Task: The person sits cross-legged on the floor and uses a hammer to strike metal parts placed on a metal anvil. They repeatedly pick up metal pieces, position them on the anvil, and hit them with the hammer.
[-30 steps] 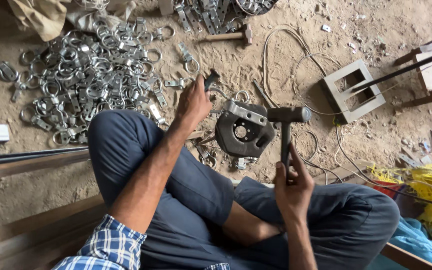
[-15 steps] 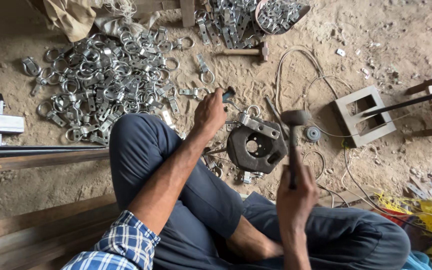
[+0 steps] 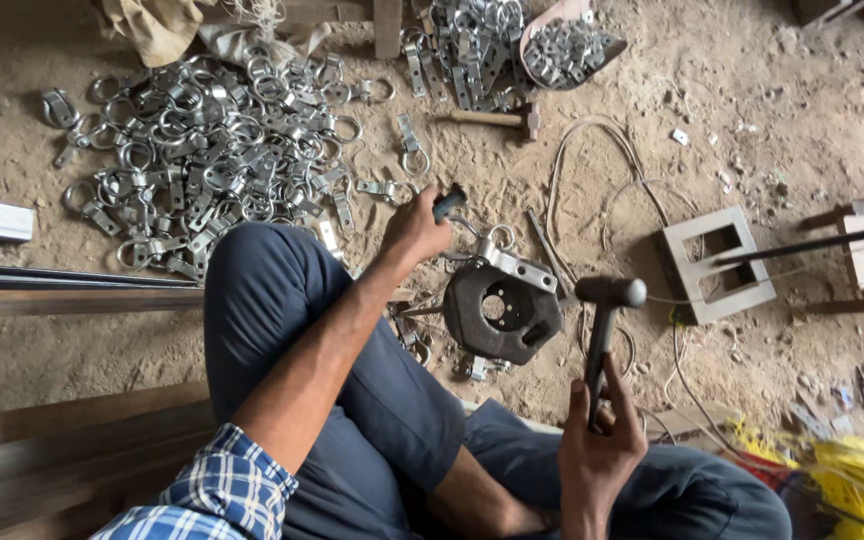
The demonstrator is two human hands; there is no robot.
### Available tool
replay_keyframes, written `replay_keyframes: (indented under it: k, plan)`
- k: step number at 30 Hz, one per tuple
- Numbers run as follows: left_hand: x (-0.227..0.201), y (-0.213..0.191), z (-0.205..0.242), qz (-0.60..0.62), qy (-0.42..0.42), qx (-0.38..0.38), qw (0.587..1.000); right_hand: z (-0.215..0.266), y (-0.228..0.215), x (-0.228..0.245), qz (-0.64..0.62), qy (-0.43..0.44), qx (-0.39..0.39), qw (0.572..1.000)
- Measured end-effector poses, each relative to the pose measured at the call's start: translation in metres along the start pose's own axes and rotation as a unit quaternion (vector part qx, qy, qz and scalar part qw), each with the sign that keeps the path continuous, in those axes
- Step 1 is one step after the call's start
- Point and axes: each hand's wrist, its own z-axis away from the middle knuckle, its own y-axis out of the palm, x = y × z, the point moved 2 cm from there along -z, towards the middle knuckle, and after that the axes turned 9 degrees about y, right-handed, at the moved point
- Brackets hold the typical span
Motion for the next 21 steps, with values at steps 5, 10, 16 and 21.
replay_keyframes:
  k: [5, 10, 16, 21]
  plan:
    - [0.000, -0.005, 0.000, 0.128, -0.046, 0.027, 0.990, -0.003, 0.008, -0.015, -0.047, 0.005, 0.028, 0.998]
    - [-0.004, -0.009, 0.006, 0.194, -0.089, -0.004, 0.977, -0.009, 0.005, -0.013, -0.007, 0.062, 0.021, 0.998]
    - [-0.003, -0.012, 0.005, 0.229, -0.085, -0.039, 0.969, -0.006, 0.002, -0.007, -0.049, 0.044, 0.011, 0.998]
    - [0.009, -0.012, 0.002, 0.188, -0.068, -0.095, 0.975, -0.002, 0.003, -0.001, -0.011, 0.012, -0.003, 1.000]
